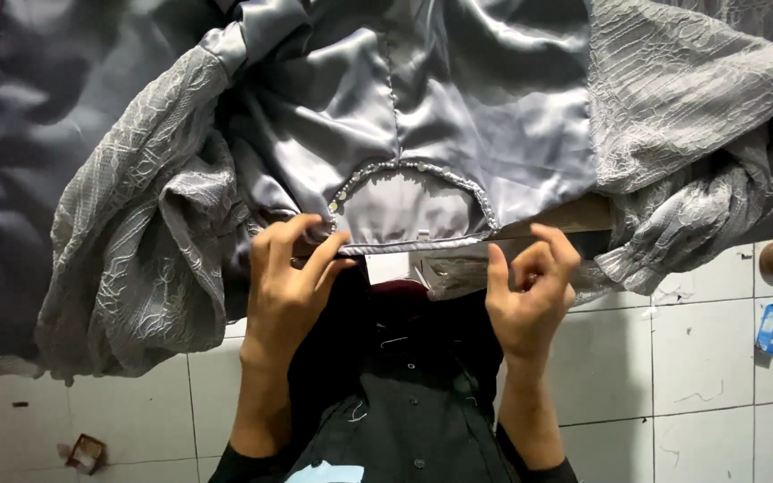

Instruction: Inspecting and sorting dresses while trimming loose threads with a small tool in a factory setting.

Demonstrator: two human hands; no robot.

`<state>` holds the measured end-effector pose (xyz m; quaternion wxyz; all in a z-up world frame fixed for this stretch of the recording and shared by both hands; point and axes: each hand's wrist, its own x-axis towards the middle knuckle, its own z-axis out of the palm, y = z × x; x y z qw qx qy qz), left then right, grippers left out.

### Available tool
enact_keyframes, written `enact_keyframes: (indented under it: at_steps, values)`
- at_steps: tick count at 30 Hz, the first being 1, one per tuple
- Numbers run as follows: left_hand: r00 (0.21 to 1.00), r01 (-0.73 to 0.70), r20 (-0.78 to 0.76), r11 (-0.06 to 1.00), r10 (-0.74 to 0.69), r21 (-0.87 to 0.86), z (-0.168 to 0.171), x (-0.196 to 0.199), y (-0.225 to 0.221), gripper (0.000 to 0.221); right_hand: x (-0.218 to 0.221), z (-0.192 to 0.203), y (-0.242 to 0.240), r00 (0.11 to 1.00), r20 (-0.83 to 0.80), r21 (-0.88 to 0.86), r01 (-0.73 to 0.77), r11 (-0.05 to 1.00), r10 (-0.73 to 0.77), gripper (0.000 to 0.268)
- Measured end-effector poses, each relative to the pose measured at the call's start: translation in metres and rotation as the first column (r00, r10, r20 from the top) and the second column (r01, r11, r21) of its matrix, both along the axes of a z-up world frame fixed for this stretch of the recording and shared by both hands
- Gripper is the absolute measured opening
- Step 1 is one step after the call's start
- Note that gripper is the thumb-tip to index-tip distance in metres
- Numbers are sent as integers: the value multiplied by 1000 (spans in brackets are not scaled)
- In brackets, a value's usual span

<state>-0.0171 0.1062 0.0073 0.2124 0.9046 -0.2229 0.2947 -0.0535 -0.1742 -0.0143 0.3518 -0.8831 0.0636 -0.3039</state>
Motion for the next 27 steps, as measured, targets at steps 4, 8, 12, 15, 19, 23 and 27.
enact_keyframes:
  at_steps: [4,8,12,15,19,23,27]
  values:
    - [1000,-25,1,999,25,25,5,3,2,12,11,0,-7,991,-28,-113,-132,985,130,46]
    - [1000,8,8,1000,-7,-24,7,6,3,15,22,41,-2,945,-192,-115,-290,950,266,37]
    - [995,90,-18,981,-94,-170,13,13,2,15,26,39,-12,947,-170,-139,-296,945,271,26]
    - [994,82,-38,945,-99,-316,7,24,3,11,31,36,-19,952,-148,15,-270,963,269,14]
    - [998,30,-44,962,-43,-272,-10,40,-2,20,45,27,-25,968,-149,72,-192,979,201,14]
    - [999,-34,-18,985,32,-168,2,47,-11,29,51,36,-7,991,-104,-21,-90,996,88,18]
    - [998,-54,-47,983,47,-176,5,47,-13,33,52,25,-6,997,-71,-27,-38,999,36,26]
